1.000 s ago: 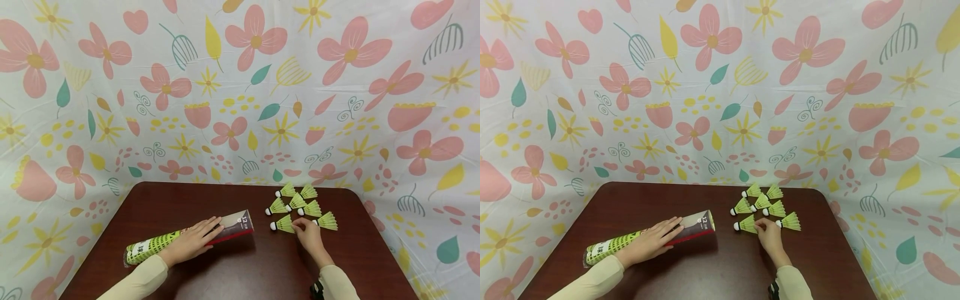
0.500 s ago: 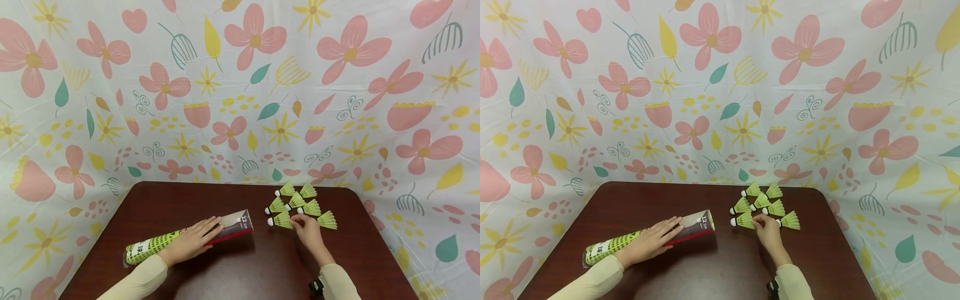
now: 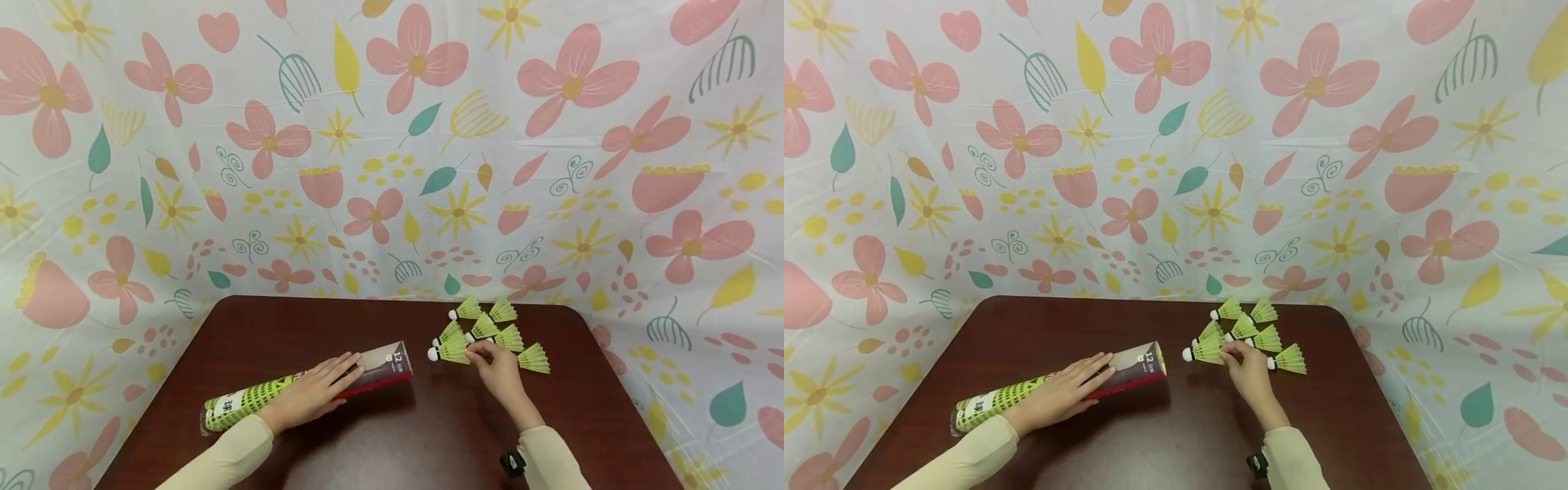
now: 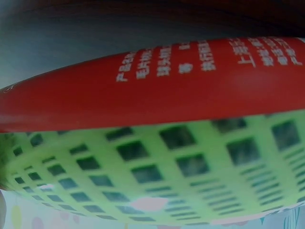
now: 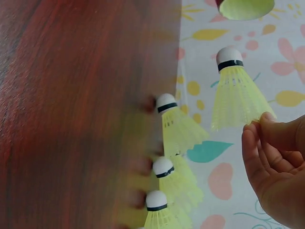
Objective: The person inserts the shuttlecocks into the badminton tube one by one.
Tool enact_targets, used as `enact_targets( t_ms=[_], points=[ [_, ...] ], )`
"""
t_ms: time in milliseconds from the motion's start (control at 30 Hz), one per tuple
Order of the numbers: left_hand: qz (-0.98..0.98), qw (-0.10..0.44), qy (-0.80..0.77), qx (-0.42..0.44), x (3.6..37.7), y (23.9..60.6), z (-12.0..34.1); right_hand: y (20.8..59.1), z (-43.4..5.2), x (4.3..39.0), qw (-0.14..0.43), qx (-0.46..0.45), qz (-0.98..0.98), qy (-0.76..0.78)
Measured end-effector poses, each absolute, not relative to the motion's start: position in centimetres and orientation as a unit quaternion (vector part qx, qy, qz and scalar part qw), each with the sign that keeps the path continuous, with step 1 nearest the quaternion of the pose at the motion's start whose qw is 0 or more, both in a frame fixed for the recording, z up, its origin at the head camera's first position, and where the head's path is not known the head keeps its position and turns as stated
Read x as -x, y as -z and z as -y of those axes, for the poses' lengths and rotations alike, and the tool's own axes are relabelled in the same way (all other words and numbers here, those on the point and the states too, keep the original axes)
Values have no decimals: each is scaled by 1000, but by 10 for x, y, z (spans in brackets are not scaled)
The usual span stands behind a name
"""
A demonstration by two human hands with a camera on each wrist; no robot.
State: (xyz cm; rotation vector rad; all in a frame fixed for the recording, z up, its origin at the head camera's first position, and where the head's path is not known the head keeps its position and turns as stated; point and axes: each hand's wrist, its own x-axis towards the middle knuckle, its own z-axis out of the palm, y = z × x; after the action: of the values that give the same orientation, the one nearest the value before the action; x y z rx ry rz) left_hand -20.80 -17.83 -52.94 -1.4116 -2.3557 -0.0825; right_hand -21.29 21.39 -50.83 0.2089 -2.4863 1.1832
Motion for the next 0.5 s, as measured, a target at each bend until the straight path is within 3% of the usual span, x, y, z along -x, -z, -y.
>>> enact_targets(
  t_ms=[500],
  points=[
    [841,192,38,505,209,527,175,502,-197,214,203,-123,848,-473]
  ],
)
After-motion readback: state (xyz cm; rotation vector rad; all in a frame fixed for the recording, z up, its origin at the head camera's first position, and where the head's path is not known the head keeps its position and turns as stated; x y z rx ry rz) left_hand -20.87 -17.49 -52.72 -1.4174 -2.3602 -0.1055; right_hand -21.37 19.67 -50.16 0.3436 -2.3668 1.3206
